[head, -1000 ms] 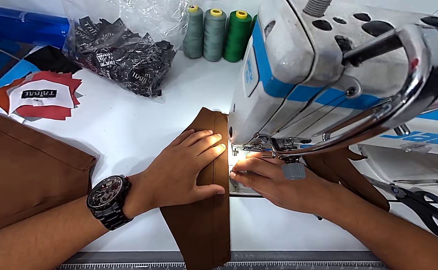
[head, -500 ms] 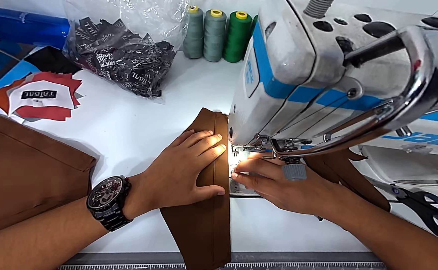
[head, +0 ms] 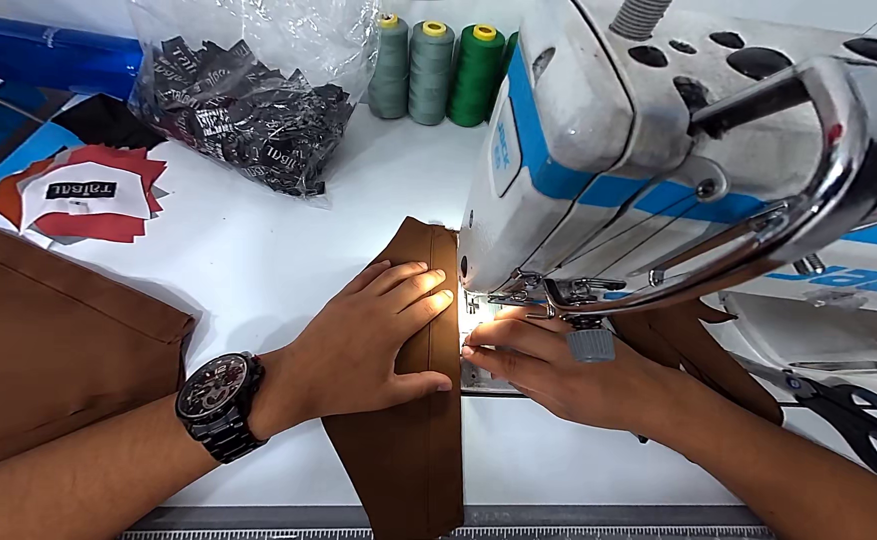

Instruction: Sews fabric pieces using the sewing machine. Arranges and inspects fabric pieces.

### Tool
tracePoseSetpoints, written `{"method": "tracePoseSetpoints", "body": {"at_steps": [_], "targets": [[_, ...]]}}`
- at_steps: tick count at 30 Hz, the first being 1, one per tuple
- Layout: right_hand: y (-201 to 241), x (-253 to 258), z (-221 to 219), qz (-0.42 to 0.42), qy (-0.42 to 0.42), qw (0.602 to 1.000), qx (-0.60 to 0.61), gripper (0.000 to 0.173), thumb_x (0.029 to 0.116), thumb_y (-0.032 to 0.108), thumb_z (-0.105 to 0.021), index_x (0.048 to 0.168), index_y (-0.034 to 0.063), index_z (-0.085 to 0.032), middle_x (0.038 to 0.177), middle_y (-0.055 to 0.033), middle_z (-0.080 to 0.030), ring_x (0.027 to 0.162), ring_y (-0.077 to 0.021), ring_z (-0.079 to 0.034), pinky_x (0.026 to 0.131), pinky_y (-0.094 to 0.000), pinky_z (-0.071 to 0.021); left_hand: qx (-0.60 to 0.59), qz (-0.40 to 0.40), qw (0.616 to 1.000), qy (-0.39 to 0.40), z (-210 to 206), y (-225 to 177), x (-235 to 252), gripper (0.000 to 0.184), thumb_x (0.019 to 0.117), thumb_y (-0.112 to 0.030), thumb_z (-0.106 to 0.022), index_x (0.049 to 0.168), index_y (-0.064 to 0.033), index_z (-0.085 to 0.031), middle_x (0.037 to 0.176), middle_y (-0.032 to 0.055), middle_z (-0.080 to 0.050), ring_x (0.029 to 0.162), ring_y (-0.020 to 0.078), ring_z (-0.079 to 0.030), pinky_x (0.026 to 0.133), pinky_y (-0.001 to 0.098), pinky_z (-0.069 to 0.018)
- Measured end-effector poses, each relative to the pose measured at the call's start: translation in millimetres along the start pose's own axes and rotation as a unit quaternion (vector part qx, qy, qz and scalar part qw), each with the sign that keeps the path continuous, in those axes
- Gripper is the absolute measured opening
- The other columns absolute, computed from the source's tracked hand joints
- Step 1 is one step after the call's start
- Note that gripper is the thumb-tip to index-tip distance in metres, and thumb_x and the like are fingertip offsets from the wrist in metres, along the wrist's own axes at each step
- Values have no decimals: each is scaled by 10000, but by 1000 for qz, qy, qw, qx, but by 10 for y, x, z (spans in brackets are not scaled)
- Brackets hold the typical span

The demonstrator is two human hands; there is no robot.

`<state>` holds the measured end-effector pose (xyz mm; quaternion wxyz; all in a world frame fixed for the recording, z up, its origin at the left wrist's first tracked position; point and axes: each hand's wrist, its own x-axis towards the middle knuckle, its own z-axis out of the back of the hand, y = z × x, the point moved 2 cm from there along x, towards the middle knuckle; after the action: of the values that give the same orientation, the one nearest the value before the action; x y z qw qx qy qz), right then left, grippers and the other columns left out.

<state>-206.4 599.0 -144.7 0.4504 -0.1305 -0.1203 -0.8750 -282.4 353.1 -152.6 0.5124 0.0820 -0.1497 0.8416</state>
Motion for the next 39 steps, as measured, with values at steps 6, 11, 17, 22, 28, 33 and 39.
{"method": "tracePoseSetpoints", "body": {"at_steps": [6, 11, 17, 22, 28, 33, 39], "targets": [[15, 12, -23, 1, 4, 1000, -1, 306, 1057, 177, -519, 1322, 184, -671, 1341, 3, -659, 1253, -170, -607, 1036, -352, -515, 3, -2, 1000, 1, 2, -2, 1, 785, 874, -763, -493, 1353, -163, -658, 1447, 30, -596, 1444, 258, -448, 1202, 518, -323], [17, 30, -72, 1, 9, 1000, 4, 301, 1058, 173, -519, 1309, 171, -685, 1353, 24, -661, 1228, -166, -616, 1047, -346, -501, 0, 2, 1000, 0, -3, -2, 3, 791, 874, -767, -489, 1357, -163, -656, 1449, 38, -593, 1437, 262, -456, 1196, 524, -329], [34, 57, -35, -22, 19, 1000, 12, 306, 1056, 183, -512, 1291, 191, -707, 1333, 42, -674, 1217, -141, -624, 1026, -329, -512, -53, -62, 995, -58, 109, 30, -24, 564, 956, -546, -578, 1287, -101, -679, 1375, 75, -617, 1386, 257, -494, 1166, 440, -396], [39, 45, -45, -23, 26, 999, 6, 321, 1058, 180, -506, 1316, 193, -697, 1339, 46, -669, 1228, -145, -614, 1047, -329, -497, -86, -188, 978, -23, 102, 51, -131, 321, 1056, -297, -529, 1193, -118, -758, 1295, 45, -694, 1333, 197, -573, 1175, 367, -421], [-20, -37, 67, -27, 8, 999, 21, 279, 1059, 266, -499, 1168, 209, -749, 1291, -4, -695, 1149, -159, -663, 913, -344, -551, -48, -187, 981, -17, 102, -16, -155, 332, 1066, -245, -485, 1212, -108, -751, 1324, 36, -689, 1334, 199, -578, 1186, 404, -406], [-81, -94, 84, -41, 37, 998, 12, 316, 1065, 333, -473, 1187, 246, -751, 1180, 24, -703, 1065, -130, -660, 855, -314, -545, -67, -194, 979, -12, 115, -30, -141, 304, 1057, -193, -498, 1161, -74, -758, 1289, 59, -699, 1303, 188, -600, 1123, 313, -469], [-84, -58, 13, -20, 17, 1000, 1, 276, 1061, 244, -499, 1202, 195, -731, 1229, -13, -705, 1134, -161, -666, 896, -322, -556, -72, -192, 979, -15, 100, -11, -134, 328, 1065, -244, -491, 1211, -95, -746, 1294, 56, -695, 1305, 176, -596, 1120, 298, -469]]}}
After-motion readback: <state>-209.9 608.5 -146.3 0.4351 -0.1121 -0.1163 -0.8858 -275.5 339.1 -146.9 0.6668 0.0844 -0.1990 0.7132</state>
